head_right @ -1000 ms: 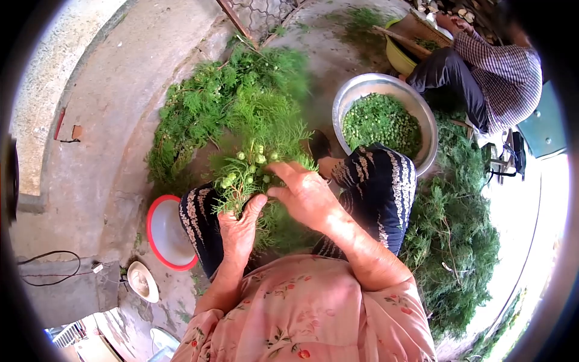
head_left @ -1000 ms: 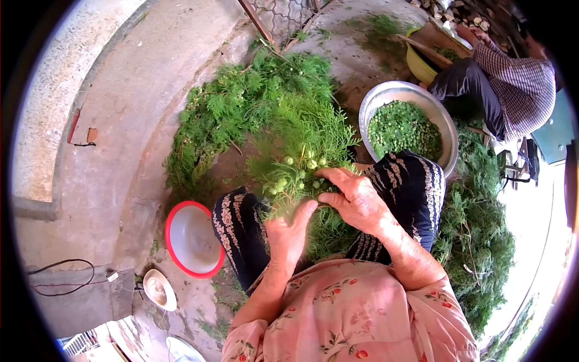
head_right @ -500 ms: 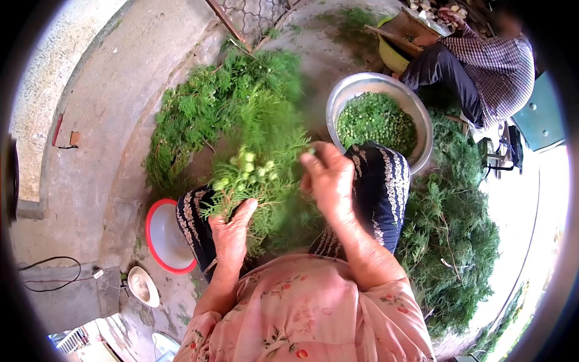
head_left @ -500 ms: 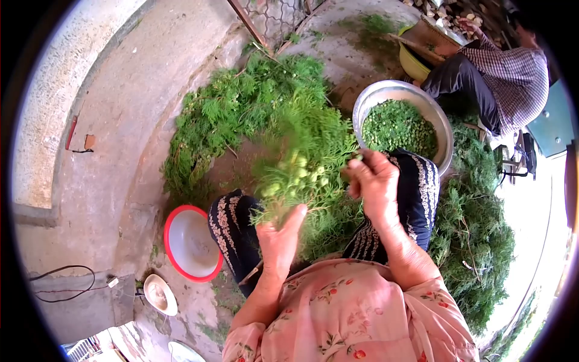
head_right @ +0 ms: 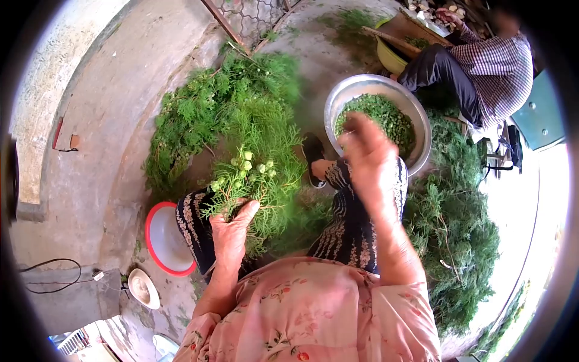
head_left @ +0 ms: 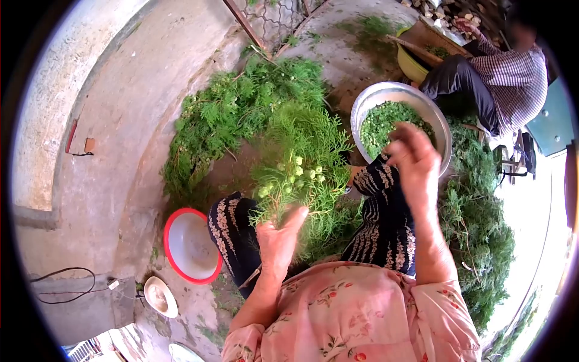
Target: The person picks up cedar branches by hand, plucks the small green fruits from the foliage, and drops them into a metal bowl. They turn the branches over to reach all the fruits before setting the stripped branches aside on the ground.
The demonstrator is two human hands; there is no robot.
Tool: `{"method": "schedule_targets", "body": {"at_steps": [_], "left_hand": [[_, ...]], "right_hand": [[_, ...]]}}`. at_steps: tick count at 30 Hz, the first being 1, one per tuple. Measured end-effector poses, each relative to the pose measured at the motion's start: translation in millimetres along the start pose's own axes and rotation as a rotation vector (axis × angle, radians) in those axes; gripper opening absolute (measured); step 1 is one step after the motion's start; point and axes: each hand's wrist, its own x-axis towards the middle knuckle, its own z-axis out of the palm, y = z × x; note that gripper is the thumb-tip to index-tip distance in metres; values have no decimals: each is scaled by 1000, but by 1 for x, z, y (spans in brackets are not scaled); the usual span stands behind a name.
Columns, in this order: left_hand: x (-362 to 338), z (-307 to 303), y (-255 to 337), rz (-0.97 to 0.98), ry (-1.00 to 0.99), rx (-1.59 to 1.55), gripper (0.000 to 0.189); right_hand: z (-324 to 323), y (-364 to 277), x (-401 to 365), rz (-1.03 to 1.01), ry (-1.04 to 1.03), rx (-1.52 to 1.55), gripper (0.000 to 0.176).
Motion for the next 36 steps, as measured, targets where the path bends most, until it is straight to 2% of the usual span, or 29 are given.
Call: {"method": "schedule_targets", "body": {"at_steps": [1,2,3,6,9,16,20,21,24,25,28,30,31,32,33,34,36], "left_hand": [[-1,2,1,8,-10,-2,16],[-2,4,4,16,-18,-5,16],[-3,5,5,23,-25,-8,16],[-4,4,4,66,-75,13,16],[-6,4,5,41,-62,19,14],[-3,1,0,-25,-60,-99,14],[-1,0,8,-82,-65,-201,16],[-2,-1,9,-88,-71,-198,16],[-2,-4,11,-90,-118,-167,17],[-2,-3,11,-89,-109,-183,17],[-4,1,7,-52,-107,-204,17],[-5,2,0,18,-141,-189,17],[-6,-1,3,-6,-101,-123,19],[-3,-6,-2,-13,-119,-150,20],[-3,-8,1,-27,-115,-157,21],[-4,-8,3,-41,-109,-164,21],[-3,-9,2,-33,-76,-143,22]], "right_hand": [[10,-15,-14,49,-163,150,32],[22,-9,-23,-83,-270,-29,35],[33,-10,-29,-236,-344,-69,39],[61,-4,-33,-344,-380,-110,45],[71,6,-39,-242,-457,-194,42],[76,24,-47,-187,-420,10,32],[70,19,-43,86,-662,159,29],[73,24,-45,-61,-606,153,25],[72,26,-49,330,-644,354,21],[74,29,-51,291,-612,394,17],[74,27,-54,417,-503,496,14],[68,33,-46,447,-333,563,11],[61,20,-32,495,-123,467,12],[51,37,-19,436,-46,557,11],[37,27,-11,454,-53,656,9],[29,40,-1,353,-16,478,9],[9,51,17,237,74,349,13]]}}
